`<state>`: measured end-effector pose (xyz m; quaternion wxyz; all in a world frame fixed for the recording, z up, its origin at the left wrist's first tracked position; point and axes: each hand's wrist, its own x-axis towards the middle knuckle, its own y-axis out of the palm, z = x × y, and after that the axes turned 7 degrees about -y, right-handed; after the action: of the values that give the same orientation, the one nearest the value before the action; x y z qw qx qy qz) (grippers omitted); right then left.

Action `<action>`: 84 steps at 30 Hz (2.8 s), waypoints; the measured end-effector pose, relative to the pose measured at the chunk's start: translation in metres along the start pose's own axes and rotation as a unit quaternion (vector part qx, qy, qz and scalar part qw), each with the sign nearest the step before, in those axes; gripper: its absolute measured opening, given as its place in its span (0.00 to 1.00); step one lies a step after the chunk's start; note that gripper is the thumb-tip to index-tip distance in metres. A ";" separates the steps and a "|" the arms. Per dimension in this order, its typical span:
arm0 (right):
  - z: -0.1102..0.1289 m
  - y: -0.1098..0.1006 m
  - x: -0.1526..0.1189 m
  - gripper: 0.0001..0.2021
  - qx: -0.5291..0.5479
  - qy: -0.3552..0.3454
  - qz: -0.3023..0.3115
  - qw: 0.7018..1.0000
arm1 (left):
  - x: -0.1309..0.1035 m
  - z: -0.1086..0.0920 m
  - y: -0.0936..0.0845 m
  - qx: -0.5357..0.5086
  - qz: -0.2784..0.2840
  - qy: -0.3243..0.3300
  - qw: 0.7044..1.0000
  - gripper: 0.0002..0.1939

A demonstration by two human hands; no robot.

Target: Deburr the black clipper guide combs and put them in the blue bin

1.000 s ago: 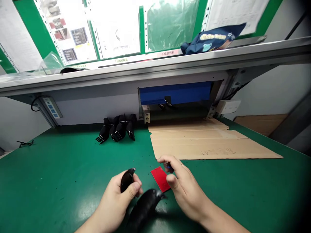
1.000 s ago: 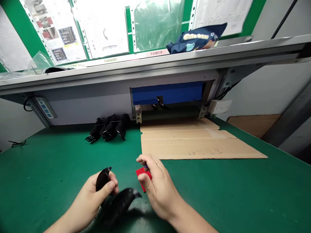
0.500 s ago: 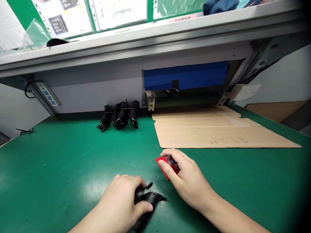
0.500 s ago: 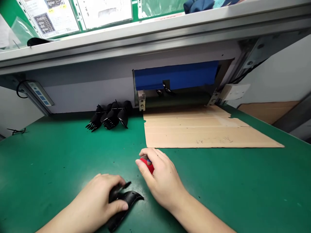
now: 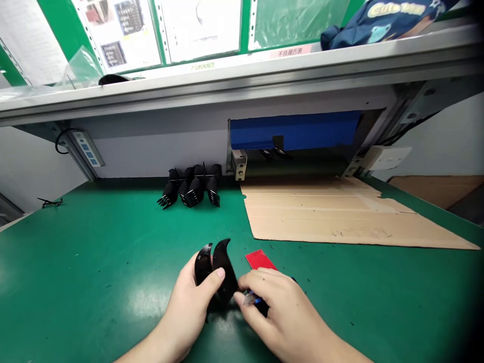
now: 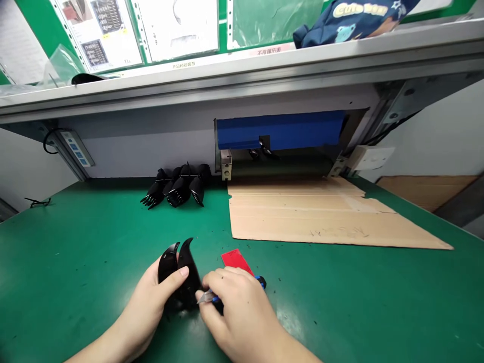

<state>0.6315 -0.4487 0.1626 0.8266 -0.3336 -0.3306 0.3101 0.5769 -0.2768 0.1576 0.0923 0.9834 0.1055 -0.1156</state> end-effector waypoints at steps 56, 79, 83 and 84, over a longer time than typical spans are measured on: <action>-0.007 0.003 0.006 0.33 0.022 -0.048 -0.109 0.993 | -0.015 0.012 0.012 -0.291 0.027 0.002 0.956 0.32; -0.021 -0.015 0.002 0.04 -0.042 -0.192 -0.128 0.972 | 0.003 0.018 0.013 -0.265 0.053 0.017 0.963 0.34; -0.016 0.000 0.002 0.11 0.037 -0.109 -0.193 0.974 | 0.008 0.015 0.012 -0.308 -0.010 0.002 0.951 0.30; -0.015 0.005 0.002 0.13 0.040 -0.108 -0.190 0.975 | 0.009 0.014 0.012 -0.331 -0.017 -0.002 0.943 0.31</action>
<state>0.6422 -0.4495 0.1515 0.8428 -0.1959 -0.4621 0.1945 0.5852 -0.2893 0.1437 0.4113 0.8950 0.1541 -0.0775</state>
